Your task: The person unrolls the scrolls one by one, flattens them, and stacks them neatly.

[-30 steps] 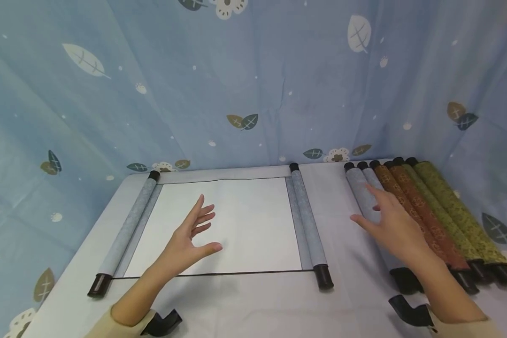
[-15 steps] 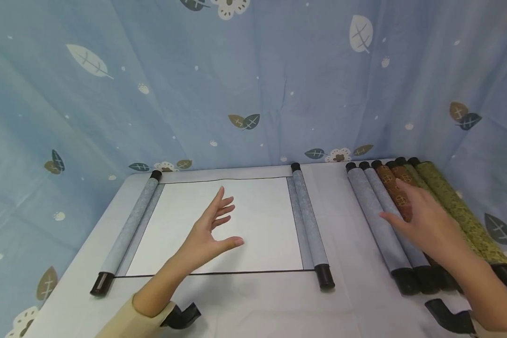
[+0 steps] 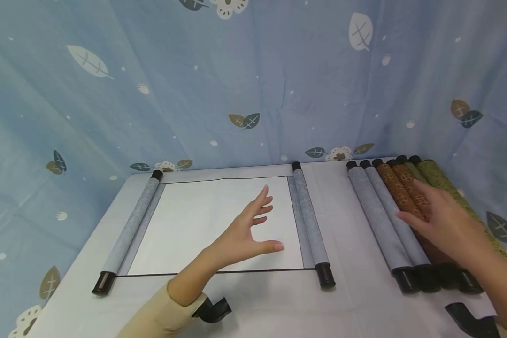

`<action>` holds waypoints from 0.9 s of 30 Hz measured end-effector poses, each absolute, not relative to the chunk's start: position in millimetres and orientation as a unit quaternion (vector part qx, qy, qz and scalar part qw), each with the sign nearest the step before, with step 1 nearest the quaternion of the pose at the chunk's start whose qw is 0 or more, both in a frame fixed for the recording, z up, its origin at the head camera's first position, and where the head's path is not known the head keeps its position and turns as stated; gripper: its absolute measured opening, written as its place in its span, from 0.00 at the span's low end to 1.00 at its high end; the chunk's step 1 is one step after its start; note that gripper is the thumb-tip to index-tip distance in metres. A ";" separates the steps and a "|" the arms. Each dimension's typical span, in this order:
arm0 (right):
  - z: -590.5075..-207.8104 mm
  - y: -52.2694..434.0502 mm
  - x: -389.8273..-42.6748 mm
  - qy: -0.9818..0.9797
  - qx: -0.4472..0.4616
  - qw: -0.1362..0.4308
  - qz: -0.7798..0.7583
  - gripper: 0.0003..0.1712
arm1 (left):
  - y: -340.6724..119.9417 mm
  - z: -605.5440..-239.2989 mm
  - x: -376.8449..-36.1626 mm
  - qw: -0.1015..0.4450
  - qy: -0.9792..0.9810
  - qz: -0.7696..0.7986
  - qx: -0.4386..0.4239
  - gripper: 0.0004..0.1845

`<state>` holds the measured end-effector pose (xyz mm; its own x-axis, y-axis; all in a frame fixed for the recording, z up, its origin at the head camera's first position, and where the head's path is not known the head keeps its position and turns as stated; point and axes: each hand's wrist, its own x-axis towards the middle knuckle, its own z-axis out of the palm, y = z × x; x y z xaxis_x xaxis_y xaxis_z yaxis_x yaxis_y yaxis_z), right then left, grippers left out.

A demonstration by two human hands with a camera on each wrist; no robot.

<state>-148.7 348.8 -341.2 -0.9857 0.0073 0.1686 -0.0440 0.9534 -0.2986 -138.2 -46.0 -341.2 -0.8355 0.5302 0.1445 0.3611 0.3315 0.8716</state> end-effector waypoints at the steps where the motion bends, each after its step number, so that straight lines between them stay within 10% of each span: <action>1: -341.1 349.7 -149.1 -0.985 0.009 0.082 0.152 0.55 | -42.6 -342.7 -139.2 0.083 0.813 0.507 0.274 0.58; 27: -369.5 375.0 -165.8 -0.973 -0.010 -0.033 0.229 0.53 | 63.1 -383.0 -182.7 0.134 0.794 0.525 0.274 0.53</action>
<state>-165.8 375.0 -369.5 -0.9975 0.0046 -0.0699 0.0353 0.8946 -0.4455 -182.7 63.1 -383.0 -0.8144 0.5755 0.0752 0.2944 0.2981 0.9080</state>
